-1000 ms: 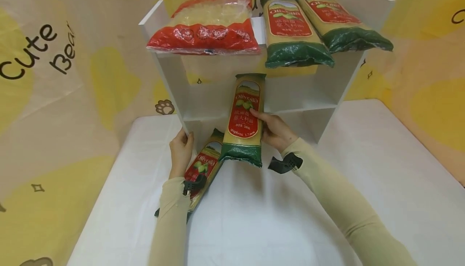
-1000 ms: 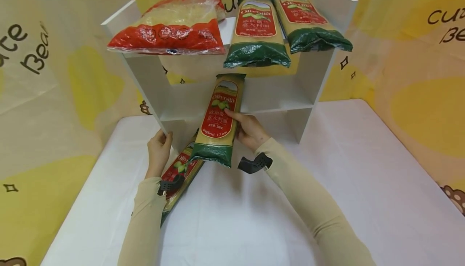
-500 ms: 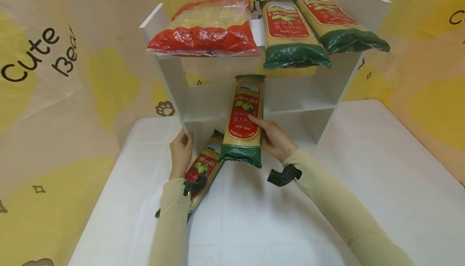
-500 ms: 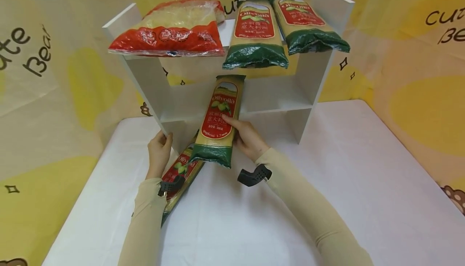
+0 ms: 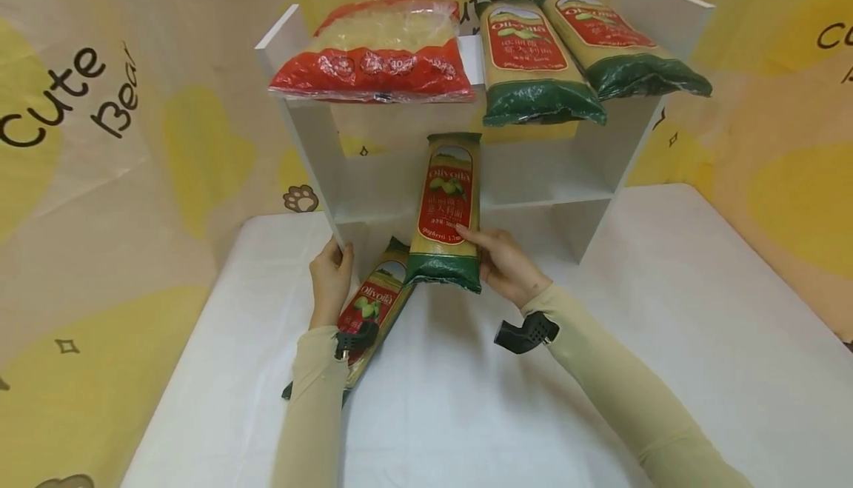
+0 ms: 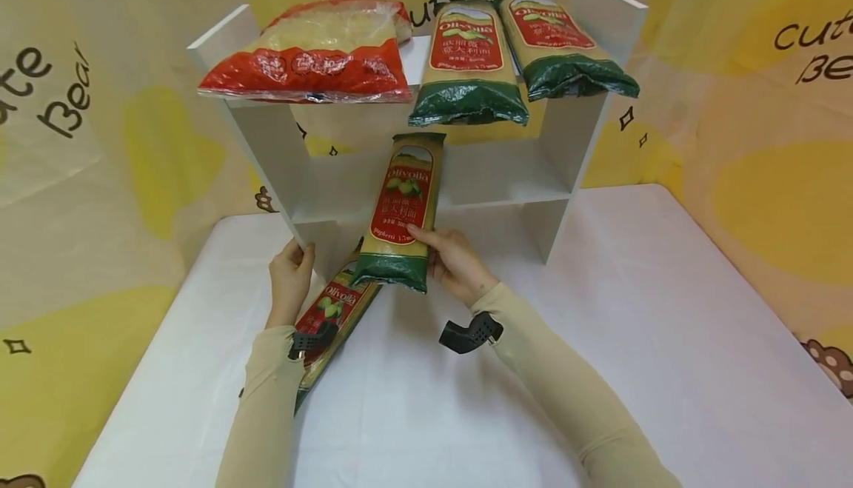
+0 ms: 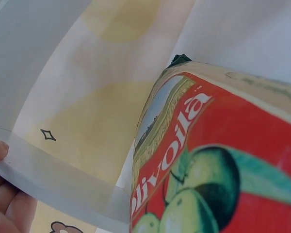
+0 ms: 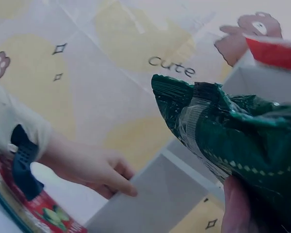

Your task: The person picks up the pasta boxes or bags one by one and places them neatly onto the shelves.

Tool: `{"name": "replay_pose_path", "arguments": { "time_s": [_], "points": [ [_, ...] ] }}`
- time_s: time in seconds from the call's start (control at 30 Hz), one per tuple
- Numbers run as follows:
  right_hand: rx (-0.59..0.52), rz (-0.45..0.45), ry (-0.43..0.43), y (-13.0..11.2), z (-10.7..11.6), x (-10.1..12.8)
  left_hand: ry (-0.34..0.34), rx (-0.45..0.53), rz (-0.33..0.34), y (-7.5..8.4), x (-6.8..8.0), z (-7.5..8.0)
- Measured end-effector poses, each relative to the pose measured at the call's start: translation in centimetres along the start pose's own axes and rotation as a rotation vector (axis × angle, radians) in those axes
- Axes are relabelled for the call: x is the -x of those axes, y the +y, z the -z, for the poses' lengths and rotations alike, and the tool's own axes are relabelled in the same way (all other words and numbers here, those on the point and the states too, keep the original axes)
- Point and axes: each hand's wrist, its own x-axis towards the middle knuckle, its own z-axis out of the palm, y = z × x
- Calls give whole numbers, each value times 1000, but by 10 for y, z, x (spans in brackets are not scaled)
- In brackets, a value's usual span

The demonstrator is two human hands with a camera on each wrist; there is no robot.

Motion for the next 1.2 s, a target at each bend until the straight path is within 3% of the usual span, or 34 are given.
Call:
{"name": "replay_pose_path", "arguments": {
  "time_s": [0.2, 0.43, 0.67, 0.97, 1.2],
  "points": [
    [-101, -23, 51, -6, 4, -15, -7, 6, 13, -1, 3, -2],
    [-103, -37, 53, -11, 5, -24, -4, 9, 6, -2, 3, -4],
    [-109, -19, 46, -12, 7, -17, -11, 17, 5, -2, 1, -5],
    [63, 49, 12, -12, 3, -15, -8, 14, 2, 0, -1, -3],
    [80, 34, 5, -9, -5, -26, 7, 7, -22, -1, 0, -1]
  ]
}}
